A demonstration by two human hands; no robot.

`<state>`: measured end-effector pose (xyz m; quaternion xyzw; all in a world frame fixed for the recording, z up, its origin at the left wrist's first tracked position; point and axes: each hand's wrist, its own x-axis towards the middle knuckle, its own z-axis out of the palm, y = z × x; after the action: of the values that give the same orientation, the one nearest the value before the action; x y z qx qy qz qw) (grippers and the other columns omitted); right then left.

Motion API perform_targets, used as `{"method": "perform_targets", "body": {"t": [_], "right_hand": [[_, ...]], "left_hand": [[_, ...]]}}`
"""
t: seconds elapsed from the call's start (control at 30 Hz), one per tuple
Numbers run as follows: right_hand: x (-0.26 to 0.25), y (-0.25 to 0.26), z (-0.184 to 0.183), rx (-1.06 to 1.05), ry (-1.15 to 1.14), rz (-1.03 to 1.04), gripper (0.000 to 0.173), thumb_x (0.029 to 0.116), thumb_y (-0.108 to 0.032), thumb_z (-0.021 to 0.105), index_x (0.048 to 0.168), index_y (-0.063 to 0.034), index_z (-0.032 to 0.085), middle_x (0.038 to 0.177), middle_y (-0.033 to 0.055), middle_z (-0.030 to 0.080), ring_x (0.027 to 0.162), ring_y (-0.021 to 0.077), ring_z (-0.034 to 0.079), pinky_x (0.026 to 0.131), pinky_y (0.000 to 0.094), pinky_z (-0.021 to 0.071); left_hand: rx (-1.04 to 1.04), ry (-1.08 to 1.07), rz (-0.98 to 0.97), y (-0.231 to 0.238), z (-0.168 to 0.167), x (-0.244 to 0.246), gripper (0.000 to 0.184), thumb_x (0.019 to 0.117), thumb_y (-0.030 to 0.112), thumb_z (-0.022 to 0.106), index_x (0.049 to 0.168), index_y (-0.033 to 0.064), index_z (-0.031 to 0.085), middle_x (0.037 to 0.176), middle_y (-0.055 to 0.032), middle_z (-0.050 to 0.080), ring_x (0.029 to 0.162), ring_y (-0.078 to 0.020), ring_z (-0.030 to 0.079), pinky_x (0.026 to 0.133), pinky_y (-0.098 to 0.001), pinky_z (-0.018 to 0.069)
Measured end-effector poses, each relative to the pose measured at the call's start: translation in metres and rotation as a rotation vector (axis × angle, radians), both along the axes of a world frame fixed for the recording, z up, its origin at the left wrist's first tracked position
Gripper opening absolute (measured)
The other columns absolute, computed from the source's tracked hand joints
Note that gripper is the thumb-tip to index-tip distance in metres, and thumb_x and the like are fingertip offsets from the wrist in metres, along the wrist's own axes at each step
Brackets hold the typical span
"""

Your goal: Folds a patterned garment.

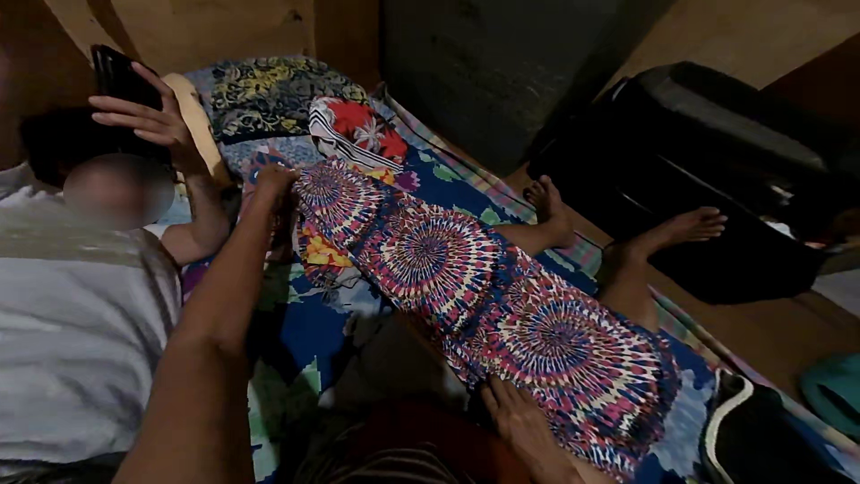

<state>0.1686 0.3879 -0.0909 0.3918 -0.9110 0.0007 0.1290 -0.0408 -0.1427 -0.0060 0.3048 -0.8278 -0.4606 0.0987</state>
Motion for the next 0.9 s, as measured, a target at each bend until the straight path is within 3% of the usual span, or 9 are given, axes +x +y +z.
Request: {"method": "perform_targets", "body": {"t": [0.07, 0.17, 0.3, 0.53, 0.67, 0.7, 0.77, 0.83, 0.9], "right_hand": [[-0.001, 0.004, 0.001, -0.059, -0.009, 0.027, 0.008, 0.0848, -0.002, 0.064, 0.087, 0.0001, 0.071, 0.091, 0.0181, 0.069, 0.078, 0.0319, 0.072, 0.060, 0.0392, 0.0585], [-0.003, 0.012, -0.003, -0.233, 0.127, 0.091, 0.028, 0.0991, -0.023, 0.056, 0.082, -0.0051, 0.069, 0.088, 0.0144, 0.070, 0.075, 0.0276, 0.070, 0.064, 0.0355, 0.0578], [0.003, 0.020, -0.001, -0.299, 0.316, 0.111, 0.034, 0.1056, -0.031, 0.050, 0.088, -0.0081, 0.069, 0.091, 0.0099, 0.072, 0.076, 0.0232, 0.067, 0.070, 0.0315, 0.0546], [0.011, 0.028, -0.017, -0.197, 0.163, 0.205, 0.027, 0.1021, -0.015, 0.051, 0.094, -0.0069, 0.074, 0.100, 0.0071, 0.074, 0.081, 0.0209, 0.069, 0.072, 0.0309, 0.0552], [0.011, 0.023, -0.012, -0.112, 0.100, 0.217, 0.022, 0.0938, -0.003, 0.052, 0.092, -0.0069, 0.074, 0.102, 0.0075, 0.073, 0.086, 0.0211, 0.069, 0.072, 0.0307, 0.0552], [0.011, 0.023, -0.012, -0.107, 0.087, 0.216, 0.022, 0.0935, -0.003, 0.052, 0.092, -0.0064, 0.073, 0.102, 0.0088, 0.072, 0.087, 0.0222, 0.069, 0.072, 0.0316, 0.0556], [0.011, 0.022, -0.014, -0.121, 0.079, 0.208, 0.021, 0.0948, -0.003, 0.051, 0.094, -0.0056, 0.072, 0.102, 0.0112, 0.072, 0.086, 0.0241, 0.070, 0.072, 0.0333, 0.0568], [0.013, 0.022, -0.015, -0.122, 0.081, 0.196, 0.021, 0.0975, -0.004, 0.049, 0.096, -0.0060, 0.069, 0.102, 0.0110, 0.071, 0.087, 0.0238, 0.070, 0.073, 0.0336, 0.0566], [0.014, 0.023, -0.013, -0.139, 0.086, 0.188, 0.022, 0.1004, -0.005, 0.046, 0.096, -0.0068, 0.068, 0.102, 0.0107, 0.071, 0.089, 0.0240, 0.070, 0.074, 0.0337, 0.0561]], "left_hand": [[0.062, 0.015, 0.008, -0.010, -0.007, -0.001, 0.043, 0.1019, 0.020, 0.061, 0.133, -0.0084, 0.051, 0.125, -0.0283, 0.057, 0.104, -0.0324, 0.060, 0.093, -0.0506, 0.0492], [0.029, 0.092, 0.058, -0.013, -0.002, 0.003, 0.044, 0.1018, 0.017, 0.060, 0.134, -0.0112, 0.051, 0.131, -0.0331, 0.056, 0.117, -0.0409, 0.059, 0.101, -0.0564, 0.0461], [0.037, 0.169, 0.087, -0.019, -0.012, 0.002, 0.044, 0.1016, 0.017, 0.060, 0.134, -0.0110, 0.051, 0.131, -0.0324, 0.056, 0.118, -0.0391, 0.058, 0.102, -0.0546, 0.0461], [0.037, 0.093, 0.086, -0.019, -0.038, 0.006, 0.044, 0.1018, 0.014, 0.058, 0.138, -0.0093, 0.050, 0.137, -0.0329, 0.053, 0.124, -0.0418, 0.054, 0.105, -0.0567, 0.0431], [-0.326, 0.018, 0.046, 0.026, -0.025, 0.021, 0.054, 0.1004, 0.013, 0.059, 0.145, -0.0110, 0.042, 0.141, -0.0409, 0.047, 0.133, -0.0573, 0.044, 0.109, -0.0694, 0.0349], [-0.445, 0.104, -0.005, 0.044, -0.022, 0.024, 0.055, 0.1000, 0.012, 0.057, 0.146, -0.0122, 0.040, 0.143, -0.0428, 0.043, 0.135, -0.0603, 0.040, 0.111, -0.0707, 0.0309], [-0.644, 0.348, -0.269, 0.098, -0.022, 0.040, 0.046, 0.1016, 0.011, 0.053, 0.139, -0.0136, 0.048, 0.138, -0.0412, 0.049, 0.131, -0.0598, 0.045, 0.110, -0.0696, 0.0323], [-0.668, 0.499, -0.685, 0.166, -0.039, 0.072, 0.034, 0.1002, 0.013, 0.055, 0.126, -0.0079, 0.062, 0.130, -0.0311, 0.060, 0.123, -0.0500, 0.056, 0.106, -0.0646, 0.0402], [-0.657, 0.671, -1.095, 0.220, -0.071, 0.104, 0.024, 0.0982, 0.018, 0.062, 0.111, 0.0023, 0.075, 0.117, -0.0216, 0.070, 0.111, -0.0405, 0.067, 0.095, -0.0582, 0.0518]]}}
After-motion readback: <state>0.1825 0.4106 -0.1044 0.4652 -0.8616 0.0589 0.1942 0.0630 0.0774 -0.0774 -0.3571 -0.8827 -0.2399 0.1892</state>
